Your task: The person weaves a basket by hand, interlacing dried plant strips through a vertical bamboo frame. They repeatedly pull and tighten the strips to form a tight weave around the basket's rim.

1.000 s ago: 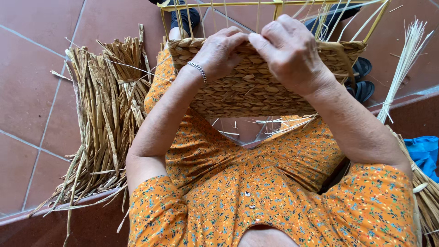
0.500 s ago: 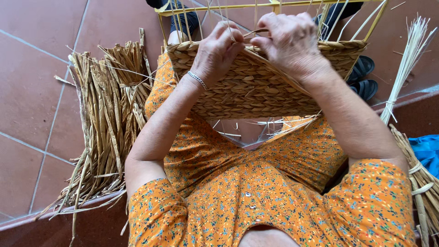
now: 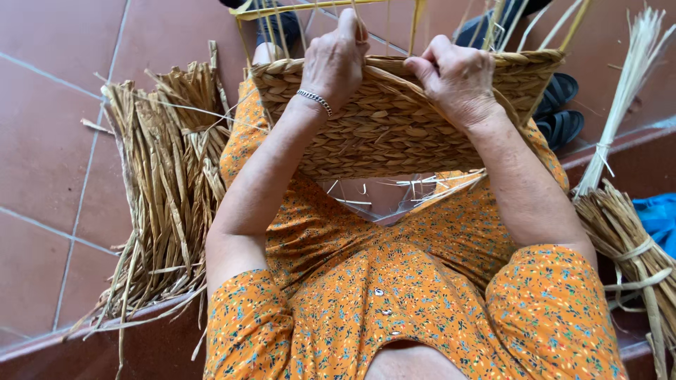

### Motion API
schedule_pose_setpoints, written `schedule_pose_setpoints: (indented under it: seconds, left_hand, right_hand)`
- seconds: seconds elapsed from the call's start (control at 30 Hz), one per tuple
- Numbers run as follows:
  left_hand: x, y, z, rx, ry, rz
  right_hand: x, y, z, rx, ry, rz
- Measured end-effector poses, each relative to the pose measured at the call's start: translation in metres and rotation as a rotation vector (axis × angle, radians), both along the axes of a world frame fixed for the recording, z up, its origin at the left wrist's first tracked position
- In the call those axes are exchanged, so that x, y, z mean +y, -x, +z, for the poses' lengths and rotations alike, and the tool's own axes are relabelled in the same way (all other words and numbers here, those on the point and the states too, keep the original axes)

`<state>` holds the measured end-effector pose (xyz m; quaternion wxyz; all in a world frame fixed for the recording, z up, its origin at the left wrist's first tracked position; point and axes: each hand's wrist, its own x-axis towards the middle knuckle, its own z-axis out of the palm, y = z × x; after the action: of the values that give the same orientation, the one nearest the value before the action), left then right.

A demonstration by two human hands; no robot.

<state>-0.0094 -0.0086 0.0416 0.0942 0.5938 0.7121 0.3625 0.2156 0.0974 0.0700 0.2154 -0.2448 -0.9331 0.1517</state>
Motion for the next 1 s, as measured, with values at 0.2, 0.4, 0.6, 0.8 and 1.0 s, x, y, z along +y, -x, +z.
schedule_pose_setpoints:
  seconds: [0.2, 0.4, 0.6, 0.8, 1.0]
  left_hand:
    - [-0.017, 0.018, 0.007, -0.066, -0.010, -0.069]
    - [-0.029, 0.053, 0.006, -0.141, 0.059, -0.109]
    - [-0.034, 0.072, -0.005, -0.486, 0.067, -0.174]
    - [-0.034, 0.073, 0.001, -0.550, 0.132, -0.077]
    - [-0.036, 0.067, 0.010, -0.552, 0.130, -0.108]
  right_hand:
    - [-0.012, -0.069, 0.025, 0.116, -0.126, -0.211]
    - [-0.029, -0.211, -0.016, 0.284, -0.112, -0.608]
    - [-0.041, -0.382, -0.061, 0.059, 0.043, -0.863]
    - [-0.072, -0.419, -0.106, -0.344, -0.022, -0.862]
    - [-0.052, -0.391, -0.131, -0.580, -0.317, -0.943]
